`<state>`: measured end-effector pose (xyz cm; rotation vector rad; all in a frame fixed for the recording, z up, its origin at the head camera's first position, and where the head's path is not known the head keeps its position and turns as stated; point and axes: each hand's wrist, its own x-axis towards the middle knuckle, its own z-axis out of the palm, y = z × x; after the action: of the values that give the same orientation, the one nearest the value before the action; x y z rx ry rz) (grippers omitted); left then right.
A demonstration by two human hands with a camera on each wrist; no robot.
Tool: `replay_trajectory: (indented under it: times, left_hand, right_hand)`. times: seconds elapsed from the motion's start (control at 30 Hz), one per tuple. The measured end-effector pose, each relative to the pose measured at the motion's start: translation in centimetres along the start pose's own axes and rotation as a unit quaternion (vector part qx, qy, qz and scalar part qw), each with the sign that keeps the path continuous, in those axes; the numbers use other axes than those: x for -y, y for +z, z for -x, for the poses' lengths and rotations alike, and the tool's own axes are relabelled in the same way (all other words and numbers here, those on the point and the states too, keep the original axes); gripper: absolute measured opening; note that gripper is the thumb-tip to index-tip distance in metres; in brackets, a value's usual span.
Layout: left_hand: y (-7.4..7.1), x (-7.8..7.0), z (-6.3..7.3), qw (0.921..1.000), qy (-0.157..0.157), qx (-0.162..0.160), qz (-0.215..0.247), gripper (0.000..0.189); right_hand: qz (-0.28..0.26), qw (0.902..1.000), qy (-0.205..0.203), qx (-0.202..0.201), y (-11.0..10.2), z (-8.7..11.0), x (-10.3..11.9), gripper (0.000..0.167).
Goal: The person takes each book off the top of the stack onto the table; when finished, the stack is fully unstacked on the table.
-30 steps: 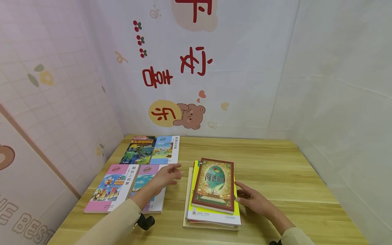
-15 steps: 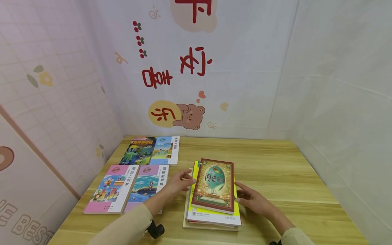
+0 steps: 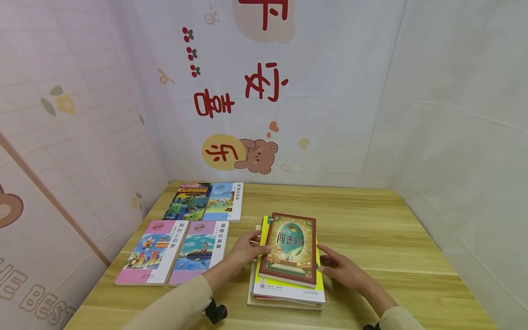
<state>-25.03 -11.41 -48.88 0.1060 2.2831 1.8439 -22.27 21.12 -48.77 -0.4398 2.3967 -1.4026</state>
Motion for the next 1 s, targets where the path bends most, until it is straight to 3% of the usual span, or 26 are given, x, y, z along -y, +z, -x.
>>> replay_trajectory:
  times: [0.33,1.0]
  left_hand:
    - [0.30,-0.07,0.29,0.9999,-0.001,-0.015,-0.001,0.078]
    - [0.15,0.00,0.07,0.9999,0.006,-0.006,-0.006,0.078]
  right_hand:
    - [0.002,0.9999,-0.010,0.006,0.04,-0.05,0.00,0.068]
    - [0.004,1.0000,-0.008,0.002,0.09,-0.13,-0.05,0.068]
